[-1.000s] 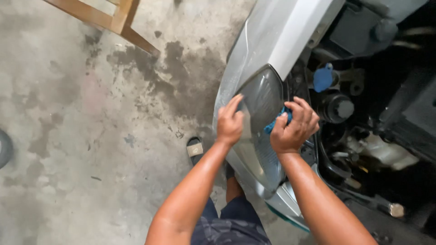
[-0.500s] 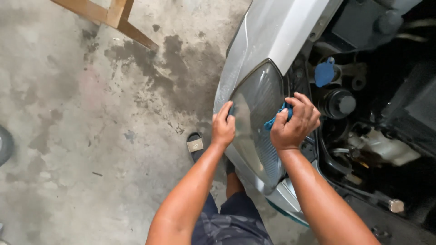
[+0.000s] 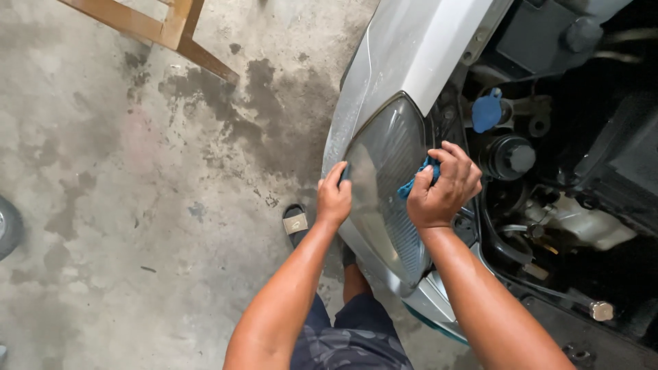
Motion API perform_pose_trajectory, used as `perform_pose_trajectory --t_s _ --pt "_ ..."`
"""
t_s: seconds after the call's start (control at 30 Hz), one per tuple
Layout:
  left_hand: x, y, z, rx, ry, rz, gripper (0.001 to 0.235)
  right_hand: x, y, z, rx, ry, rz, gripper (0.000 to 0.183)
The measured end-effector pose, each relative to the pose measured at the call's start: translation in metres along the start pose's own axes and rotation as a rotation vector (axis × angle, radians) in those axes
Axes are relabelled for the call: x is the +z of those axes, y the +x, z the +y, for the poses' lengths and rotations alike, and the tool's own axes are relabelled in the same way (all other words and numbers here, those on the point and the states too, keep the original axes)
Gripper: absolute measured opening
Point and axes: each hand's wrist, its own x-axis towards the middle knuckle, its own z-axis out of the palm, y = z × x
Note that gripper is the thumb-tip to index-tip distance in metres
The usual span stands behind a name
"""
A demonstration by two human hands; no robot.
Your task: Restoring a car headlight by sanding it with water and sandpaper.
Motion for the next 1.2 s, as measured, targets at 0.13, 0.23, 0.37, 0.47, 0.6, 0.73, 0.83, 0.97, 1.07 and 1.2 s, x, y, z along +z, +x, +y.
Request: perform_pose_trajectory --t_s 0.13,0.23,0.37,0.47,0.6,0.73,0.83,0.97,1.07,1.2 --pt "-0.001 0.031 0.071 0.041 -0.011 0.035 0.044 0.001 0.003 -0.001 -0.002 -0.005 0.009 0.028" --pt "-0.009 0.047 0.119 0.242 -0.037 0.053 0.046 -0.001 0.0 -0.002 0.01 0.0 0.006 0.027" --pt "-0.009 0.031 0.086 0.269 -0.031 0.037 0.046 -0.001 0.005 -0.002 0.0 -0.006 0.018 0.028" --pt "-0.003 0.012 0.06 0.169 0.019 0.046 0.047 -0.003 0.001 -0.003 -0.002 -0.003 0.005 0.028" --pt "-0.007 0.042 0.145 0.319 0.058 0.093 0.047 -0.003 0.004 -0.004 0.001 0.014 0.014 0.029" --pt "-0.008 0.04 0.16 0.393 0.11 0.104 0.048 -0.002 0.002 -0.004 0.001 0.005 0.01 0.029" --pt "-0.015 0.017 0.133 0.424 0.105 0.112 0.05 -0.003 0.005 -0.002 0.003 -0.002 0.019 0.026" --pt "-0.016 0.007 0.11 0.387 0.125 0.088 0.052 -0.001 0.003 -0.004 0.007 0.015 0.015 0.028" --pt "-0.008 0.036 0.15 0.413 0.172 0.108 0.051 -0.003 0.001 -0.003 0.009 0.006 0.011 0.028" --pt "-0.016 0.03 0.17 0.464 0.294 0.128 0.051 -0.002 0.004 -0.005 0.019 0.007 0.008 0.028"
